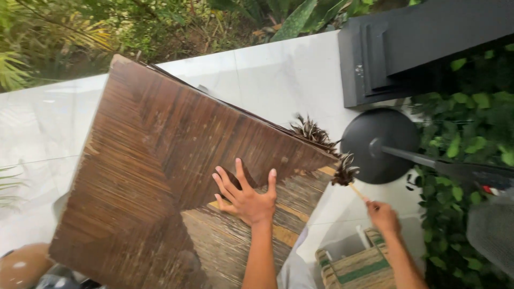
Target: Dusting a small wooden table with a feather duster and organizing items on it.
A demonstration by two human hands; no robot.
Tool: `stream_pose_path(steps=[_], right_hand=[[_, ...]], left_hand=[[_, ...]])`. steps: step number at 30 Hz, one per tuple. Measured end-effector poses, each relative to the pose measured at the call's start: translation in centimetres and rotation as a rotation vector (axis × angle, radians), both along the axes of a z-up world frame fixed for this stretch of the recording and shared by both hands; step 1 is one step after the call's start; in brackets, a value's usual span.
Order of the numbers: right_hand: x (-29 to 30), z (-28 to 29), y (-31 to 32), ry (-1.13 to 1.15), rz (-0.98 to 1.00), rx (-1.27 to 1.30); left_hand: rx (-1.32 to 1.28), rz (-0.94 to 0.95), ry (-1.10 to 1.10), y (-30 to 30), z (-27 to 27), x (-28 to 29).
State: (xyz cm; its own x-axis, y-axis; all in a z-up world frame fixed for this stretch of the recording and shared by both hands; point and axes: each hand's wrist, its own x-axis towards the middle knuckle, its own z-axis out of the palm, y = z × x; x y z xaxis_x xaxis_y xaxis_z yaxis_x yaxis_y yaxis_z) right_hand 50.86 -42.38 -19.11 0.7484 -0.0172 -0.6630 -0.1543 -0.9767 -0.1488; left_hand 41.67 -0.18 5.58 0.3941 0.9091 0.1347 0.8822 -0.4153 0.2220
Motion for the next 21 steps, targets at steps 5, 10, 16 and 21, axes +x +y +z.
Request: stream_pose_path(steps=[5,10,16,21], right_hand=[[-13.1,-1.3,-6.6,0.131,-0.157,0.237],[-27.5,7.3,-7.3,0.374,-0.215,0.19],[-39.7,12.4,-12.2,0.377,-0.212,-0.001],[-43.7,16.1,-19.1,0.218,-0.407,0.003]], left_hand=[[-0.024,-0.038,-0.016,-0.4,-0.6,-0.5],[-0.09,-0.148,-0.189,0.1,-1.8,-2.0],[-0.558,-0.458,-0.467,6.3,-0.8,-8.7],[-0.401,-0.589,-0.331,6.3,3.8,-24.7]])
